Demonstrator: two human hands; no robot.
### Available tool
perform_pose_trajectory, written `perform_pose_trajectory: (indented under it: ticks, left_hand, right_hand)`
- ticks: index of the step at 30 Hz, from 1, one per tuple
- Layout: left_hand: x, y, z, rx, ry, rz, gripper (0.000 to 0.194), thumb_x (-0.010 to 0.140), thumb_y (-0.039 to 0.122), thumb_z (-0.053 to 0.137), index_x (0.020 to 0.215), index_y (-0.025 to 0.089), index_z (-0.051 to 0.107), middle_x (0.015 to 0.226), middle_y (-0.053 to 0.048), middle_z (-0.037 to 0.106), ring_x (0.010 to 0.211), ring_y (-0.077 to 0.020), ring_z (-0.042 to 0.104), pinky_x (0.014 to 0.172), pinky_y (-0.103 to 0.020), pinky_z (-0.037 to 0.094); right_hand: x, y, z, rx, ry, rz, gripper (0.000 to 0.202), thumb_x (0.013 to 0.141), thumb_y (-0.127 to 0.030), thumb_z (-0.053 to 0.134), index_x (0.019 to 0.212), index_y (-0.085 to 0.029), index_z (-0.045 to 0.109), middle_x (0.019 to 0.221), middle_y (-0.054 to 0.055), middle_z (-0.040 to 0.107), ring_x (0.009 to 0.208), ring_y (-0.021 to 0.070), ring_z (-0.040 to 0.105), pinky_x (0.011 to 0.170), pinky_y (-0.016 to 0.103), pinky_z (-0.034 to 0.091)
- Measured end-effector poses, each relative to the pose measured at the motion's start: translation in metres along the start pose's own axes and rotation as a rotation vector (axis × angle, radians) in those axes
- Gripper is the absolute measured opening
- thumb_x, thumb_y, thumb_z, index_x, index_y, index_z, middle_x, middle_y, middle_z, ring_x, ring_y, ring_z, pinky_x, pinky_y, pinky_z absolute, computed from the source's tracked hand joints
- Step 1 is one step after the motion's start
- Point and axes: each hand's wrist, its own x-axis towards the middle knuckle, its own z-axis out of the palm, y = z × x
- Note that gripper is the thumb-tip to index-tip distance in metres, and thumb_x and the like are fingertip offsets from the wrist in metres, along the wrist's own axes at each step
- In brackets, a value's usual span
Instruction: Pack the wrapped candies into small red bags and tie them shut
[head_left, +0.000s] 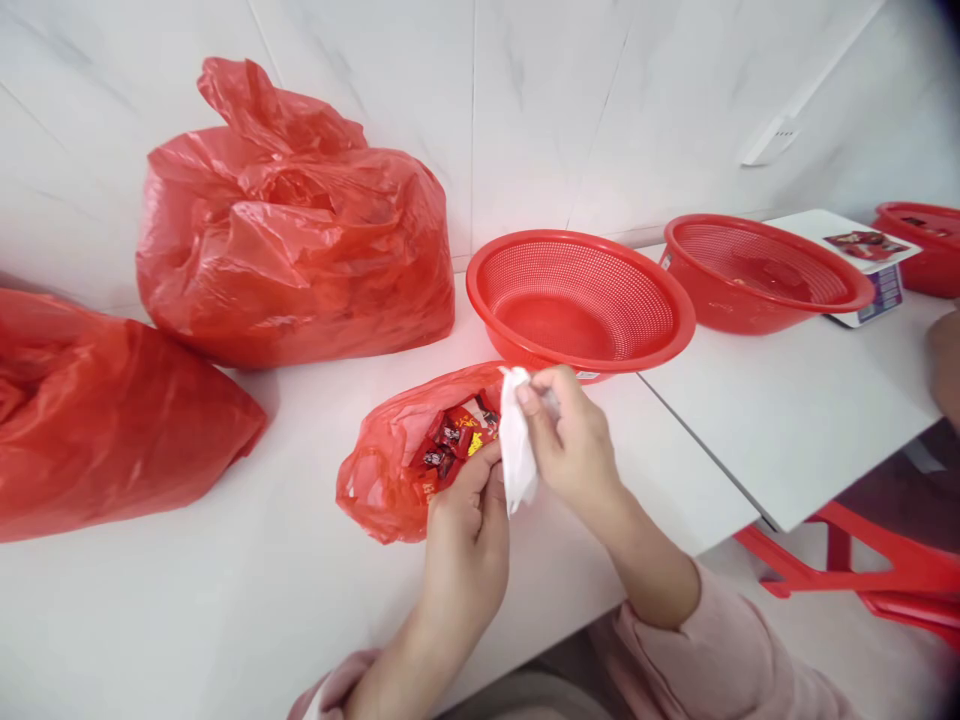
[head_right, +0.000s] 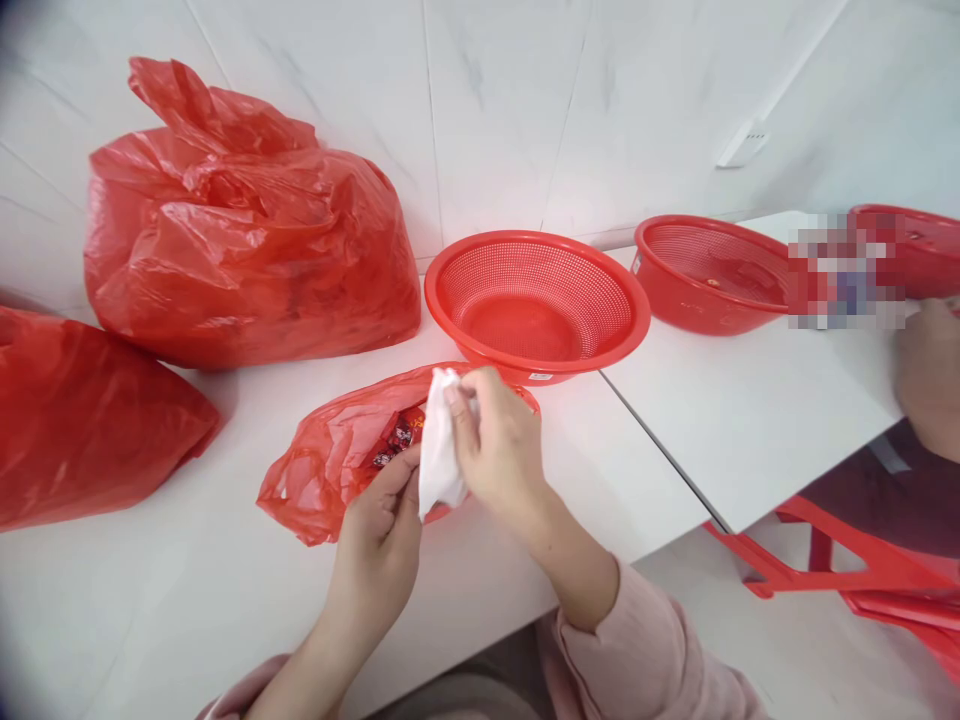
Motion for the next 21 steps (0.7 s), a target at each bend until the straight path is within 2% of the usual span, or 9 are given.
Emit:
perform_pose_trajectory:
  ticks: [2, 5, 7, 9, 12, 15, 18, 21]
  left_hand:
    - [-0.001, 0.000, 0.001, -0.009, 0.016, -0.010, 0.027, 0.097, 0.027, 0.044, 0.113, 0.018, 0.064, 0.094, -0.005, 0.068, 0.081, -0.0159, 0.060, 0.076, -0.027, 0.048]
    - [0.000, 0.003, 0.000, -0.002, 0.042, -0.003, 0.022, 0.094, 0.024, 0.047, 0.092, 0.016, 0.067, 0.073, -0.001, 0.062, 0.064, -0.0129, 0.053, 0.061, -0.023, 0.045]
    - [0.000, 0.005, -0.001, 0.001, 0.043, -0.018, 0.022, 0.093, 0.024, 0.048, 0.088, 0.016, 0.068, 0.068, 0.000, 0.060, 0.060, -0.0125, 0.051, 0.055, -0.022, 0.043]
    - [0.000, 0.006, -0.002, -0.028, 0.047, -0.058, 0.023, 0.094, 0.028, 0.050, 0.102, 0.018, 0.070, 0.080, -0.002, 0.068, 0.070, -0.0146, 0.059, 0.064, -0.024, 0.048]
    - [0.000, 0.005, -0.005, -0.158, 0.043, -0.155, 0.035, 0.093, 0.038, 0.055, 0.120, 0.020, 0.067, 0.106, -0.007, 0.071, 0.094, -0.0209, 0.066, 0.082, -0.031, 0.053]
    - [0.002, 0.002, -0.008, -0.400, -0.018, -0.271, 0.044, 0.090, 0.043, 0.060, 0.125, 0.018, 0.065, 0.111, -0.010, 0.072, 0.097, -0.0242, 0.068, 0.082, -0.035, 0.057]
    - [0.006, 0.000, -0.008, -0.561, -0.050, -0.316, 0.047, 0.087, 0.043, 0.064, 0.127, 0.017, 0.064, 0.111, -0.011, 0.072, 0.095, -0.0237, 0.069, 0.081, -0.035, 0.057]
    - [0.006, 0.000, -0.006, -0.565, -0.013, -0.300, 0.047, 0.088, 0.041, 0.064, 0.129, 0.019, 0.061, 0.115, -0.010, 0.071, 0.098, -0.0226, 0.068, 0.081, -0.032, 0.057]
  right_hand:
    - [-0.001, -0.001, 0.001, -0.032, 0.069, -0.016, 0.013, 0.098, -0.031, 0.045, 0.090, -0.021, 0.049, 0.081, 0.003, 0.066, 0.071, 0.0167, 0.061, 0.064, 0.030, 0.045]
    - [-0.006, -0.007, 0.007, -0.070, 0.083, -0.270, 0.007, 0.096, -0.025, 0.047, 0.093, -0.021, 0.051, 0.107, 0.009, 0.067, 0.101, 0.0230, 0.062, 0.086, 0.038, 0.046]
    - [-0.005, -0.006, 0.008, -0.075, 0.040, -0.352, 0.006, 0.096, -0.023, 0.047, 0.094, -0.021, 0.052, 0.115, 0.009, 0.066, 0.109, 0.0243, 0.059, 0.092, 0.041, 0.043]
    - [0.003, 0.002, 0.004, -0.081, 0.054, -0.255, 0.010, 0.096, -0.027, 0.046, 0.093, -0.021, 0.053, 0.108, 0.008, 0.067, 0.101, 0.0228, 0.060, 0.089, 0.040, 0.043]
    - [0.016, 0.022, -0.009, 0.017, 0.085, 0.024, 0.017, 0.096, -0.037, 0.048, 0.089, -0.022, 0.052, 0.090, 0.004, 0.065, 0.081, 0.0183, 0.058, 0.075, 0.033, 0.045]
    - [0.020, 0.035, -0.022, 0.258, 0.108, 0.213, 0.023, 0.092, -0.043, 0.055, 0.082, -0.022, 0.052, 0.078, -0.001, 0.061, 0.068, 0.0134, 0.054, 0.064, 0.027, 0.043]
    - [0.009, 0.029, -0.028, 0.451, 0.116, 0.295, 0.026, 0.091, -0.045, 0.057, 0.081, -0.021, 0.056, 0.074, -0.001, 0.060, 0.064, 0.0119, 0.054, 0.059, 0.025, 0.044]
    - [-0.011, 0.007, -0.022, 0.469, -0.019, 0.345, 0.040, 0.098, -0.051, 0.041, 0.086, -0.020, 0.063, 0.072, 0.001, 0.064, 0.061, 0.0145, 0.059, 0.055, 0.027, 0.048]
